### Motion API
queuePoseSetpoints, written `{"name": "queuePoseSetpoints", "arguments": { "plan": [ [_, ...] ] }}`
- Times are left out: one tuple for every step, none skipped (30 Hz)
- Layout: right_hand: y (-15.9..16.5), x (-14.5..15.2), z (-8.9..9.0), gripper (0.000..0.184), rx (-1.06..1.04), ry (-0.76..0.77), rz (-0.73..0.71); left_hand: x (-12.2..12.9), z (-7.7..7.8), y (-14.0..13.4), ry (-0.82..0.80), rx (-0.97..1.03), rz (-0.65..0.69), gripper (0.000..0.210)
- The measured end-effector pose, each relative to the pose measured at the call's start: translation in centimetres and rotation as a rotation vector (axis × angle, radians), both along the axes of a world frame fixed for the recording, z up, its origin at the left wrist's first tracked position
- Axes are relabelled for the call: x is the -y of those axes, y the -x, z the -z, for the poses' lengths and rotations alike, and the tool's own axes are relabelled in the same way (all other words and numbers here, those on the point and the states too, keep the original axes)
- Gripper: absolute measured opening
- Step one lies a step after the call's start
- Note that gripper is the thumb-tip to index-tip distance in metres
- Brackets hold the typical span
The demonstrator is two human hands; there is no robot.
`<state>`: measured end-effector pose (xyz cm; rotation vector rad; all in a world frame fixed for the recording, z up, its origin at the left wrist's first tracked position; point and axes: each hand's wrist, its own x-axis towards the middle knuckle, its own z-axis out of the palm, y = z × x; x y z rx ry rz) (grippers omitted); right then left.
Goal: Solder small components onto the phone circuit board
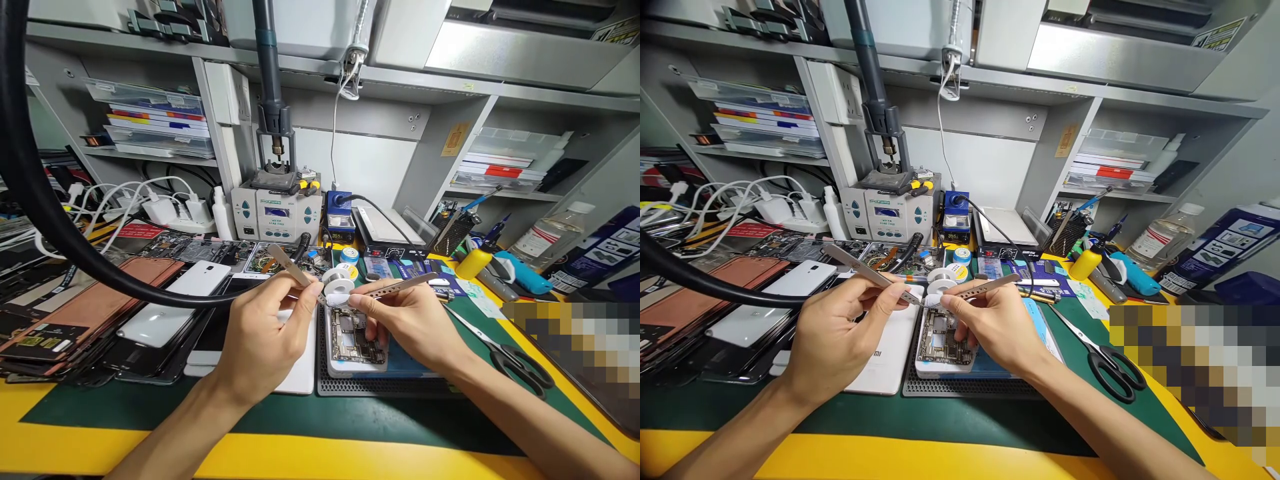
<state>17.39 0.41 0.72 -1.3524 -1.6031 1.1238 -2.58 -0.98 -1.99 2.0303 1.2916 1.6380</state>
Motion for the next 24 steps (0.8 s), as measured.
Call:
{"name": "queuePoseSetpoints", "arguments": {
  "plan": [
    [0.01, -0.02, 0.02, 0.022, -0.001, 0.0, 0.0, -0.02, 0.0, -0.01, -0.002, 0.001, 0.0, 0.005],
    [0.02, -0.05, 0.04, 0.022, -0.002, -0.002, 0.0, -0.03, -0.01, -0.02, -0.003, 0.001, -0.002, 0.005],
    [0.04, -0.07, 0.07, 0.022, -0.003, -0.002, -0.001, -0.03, -0.01, -0.03, -0.005, 0.002, -0.003, 0.005],
    [0.06, -0.1, 0.11, 0.022, -0.004, -0.002, -0.001, -0.03, -0.01, -0.03, -0.006, 0.002, -0.004, 0.005],
    [0.08, -0.12, 0.14, 0.022, -0.006, -0.001, -0.001, -0.01, -0.01, -0.03, -0.007, 0.003, -0.004, 0.005],
    [0.1, -0.13, 0.17, 0.022, -0.007, 0.0, -0.001, 0.0, -0.01, -0.03, -0.007, 0.003, -0.003, 0.005],
    [0.11, -0.14, 0.2, 0.022, -0.008, 0.001, 0.0, 0.02, -0.02, -0.03, -0.005, 0.003, -0.001, 0.005],
    [0.12, -0.14, 0.22, 0.022, -0.01, 0.001, 0.001, 0.04, -0.02, -0.03, -0.002, 0.004, 0.001, 0.005],
    [0.11, -0.14, 0.23, 0.022, -0.012, 0.002, 0.002, 0.06, -0.02, -0.03, 0.0, 0.004, 0.003, 0.006],
    [0.1, -0.12, 0.23, 0.022, -0.013, 0.002, 0.002, 0.07, -0.02, -0.03, 0.003, 0.004, 0.003, 0.006],
    [0.08, -0.11, 0.22, 0.022, -0.014, 0.004, 0.002, 0.08, -0.02, -0.03, 0.004, 0.005, 0.003, 0.006],
    [0.06, -0.08, 0.21, 0.023, -0.015, 0.005, 0.001, 0.09, -0.02, -0.04, 0.005, 0.004, 0.003, 0.006],
    [0.05, -0.06, 0.19, 0.023, -0.016, 0.006, 0.002, 0.09, -0.01, -0.04, 0.006, 0.005, 0.004, 0.006],
    [0.04, -0.04, 0.17, 0.023, -0.016, 0.005, 0.002, 0.09, 0.0, -0.05, 0.006, 0.006, 0.004, 0.006],
    [0.04, -0.03, 0.15, 0.023, -0.016, 0.004, 0.002, 0.09, 0.0, -0.05, 0.006, 0.007, 0.005, 0.006],
    [0.05, -0.02, 0.13, 0.023, -0.016, 0.003, 0.003, 0.08, 0.0, -0.05, 0.006, 0.007, 0.005, 0.006],
    [0.05, -0.02, 0.11, 0.024, -0.017, 0.003, 0.002, 0.08, -0.01, -0.05, 0.006, 0.008, 0.005, 0.006],
    [0.07, -0.03, 0.1, 0.024, -0.017, 0.002, 0.002, 0.09, -0.02, -0.05, 0.005, 0.007, 0.004, 0.006],
    [0.08, -0.03, 0.1, 0.025, -0.017, 0.001, 0.001, 0.1, -0.04, -0.04, 0.003, 0.007, 0.003, 0.006],
    [0.08, -0.04, 0.09, 0.025, -0.017, 0.0, 0.0, 0.11, -0.05, -0.03, 0.002, 0.005, 0.001, 0.006],
    [0.09, -0.04, 0.08, 0.026, -0.017, -0.001, 0.001, 0.12, -0.07, -0.03, 0.001, 0.004, 0.0, 0.006],
    [0.09, -0.04, 0.07, 0.026, -0.017, -0.001, 0.001, 0.14, -0.08, -0.02, 0.001, 0.002, -0.002, 0.006],
    [0.09, -0.03, 0.05, 0.026, -0.016, -0.001, 0.003, 0.15, -0.09, -0.02, 0.0, 0.0, -0.004, 0.006],
    [0.09, -0.03, 0.02, 0.026, -0.016, -0.002, 0.005, 0.17, -0.1, -0.01, -0.001, -0.001, -0.006, 0.006]
  ]
}}
